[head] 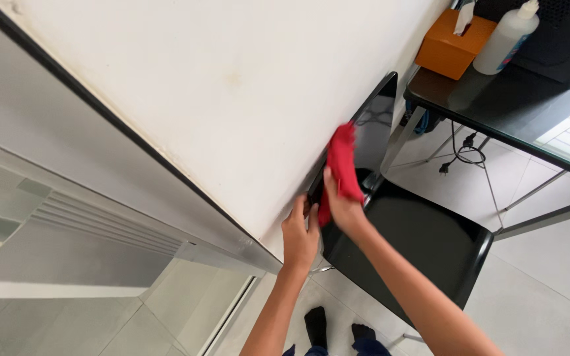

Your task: The person wipes the surface and back of a black chair with a red cloth and then cleans the top of a black briefcase using the same cloth.

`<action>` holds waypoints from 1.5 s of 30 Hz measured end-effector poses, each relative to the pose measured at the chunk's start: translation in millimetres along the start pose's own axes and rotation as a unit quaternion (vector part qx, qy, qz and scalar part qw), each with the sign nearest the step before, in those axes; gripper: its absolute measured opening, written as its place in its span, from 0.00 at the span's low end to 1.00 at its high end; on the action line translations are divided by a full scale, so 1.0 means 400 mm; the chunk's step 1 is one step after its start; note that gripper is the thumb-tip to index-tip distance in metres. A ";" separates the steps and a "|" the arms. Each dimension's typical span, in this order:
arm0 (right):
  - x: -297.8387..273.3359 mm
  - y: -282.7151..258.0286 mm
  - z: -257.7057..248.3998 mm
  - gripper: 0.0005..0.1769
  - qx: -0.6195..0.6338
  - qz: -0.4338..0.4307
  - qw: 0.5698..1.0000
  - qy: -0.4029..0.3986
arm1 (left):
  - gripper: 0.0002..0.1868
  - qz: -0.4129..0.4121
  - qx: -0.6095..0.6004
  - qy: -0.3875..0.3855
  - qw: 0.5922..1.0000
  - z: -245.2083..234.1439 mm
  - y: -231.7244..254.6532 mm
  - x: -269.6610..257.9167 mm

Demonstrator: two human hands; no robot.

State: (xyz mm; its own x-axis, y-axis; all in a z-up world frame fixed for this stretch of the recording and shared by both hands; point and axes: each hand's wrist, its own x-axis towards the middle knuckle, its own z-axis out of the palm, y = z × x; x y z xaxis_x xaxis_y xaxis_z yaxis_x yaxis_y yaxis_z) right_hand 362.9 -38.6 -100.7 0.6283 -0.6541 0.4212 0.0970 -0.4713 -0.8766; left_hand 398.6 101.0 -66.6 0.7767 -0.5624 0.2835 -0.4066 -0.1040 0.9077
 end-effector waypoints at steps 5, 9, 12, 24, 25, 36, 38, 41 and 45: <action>0.237 0.069 -0.020 0.57 0.296 0.264 0.916 0.062 | 0.14 -0.040 0.020 -0.036 0.998 -0.020 0.021 0.003; 0.101 0.065 0.080 0.59 0.248 0.264 0.920 0.149 | 0.18 -0.123 0.072 -0.080 0.987 -0.020 0.001 0.011; -0.156 0.019 0.127 0.48 0.125 0.491 0.861 0.044 | 0.20 -0.030 -0.039 -0.057 0.997 -0.028 -0.051 0.001; 0.248 0.203 0.014 0.56 0.182 0.315 0.917 0.161 | 0.22 -0.122 -0.043 -0.034 0.991 0.011 -0.049 -0.013; 0.260 0.231 0.000 0.59 0.190 0.316 0.913 0.175 | 0.22 -0.121 -0.043 -0.033 0.991 0.013 -0.045 -0.011; -0.220 0.123 0.159 0.51 0.193 0.341 0.916 0.085 | 0.19 0.019 -0.037 0.007 0.999 0.011 -0.077 -0.010; -0.185 0.074 0.152 0.46 0.190 0.282 0.940 0.033 | 0.18 0.023 -0.025 -0.002 0.999 0.018 -0.099 -0.005; -0.015 0.094 0.151 0.38 0.279 0.204 0.930 0.127 | 0.17 -0.005 -0.012 0.003 1.000 0.017 -0.094 -0.009; 0.055 0.172 0.128 0.38 0.219 0.184 0.933 0.218 | 0.15 -0.090 0.012 -0.008 0.996 0.010 -0.065 -0.007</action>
State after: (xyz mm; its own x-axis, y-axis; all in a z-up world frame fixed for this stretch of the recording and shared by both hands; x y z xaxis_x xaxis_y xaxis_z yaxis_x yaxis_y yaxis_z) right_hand 422.8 -55.0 -163.7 0.3169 -0.9475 0.0431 0.3024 0.0578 -0.9514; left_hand 405.1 101.9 -92.3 0.8305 -0.5459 0.1107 -0.2720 -0.2239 0.9359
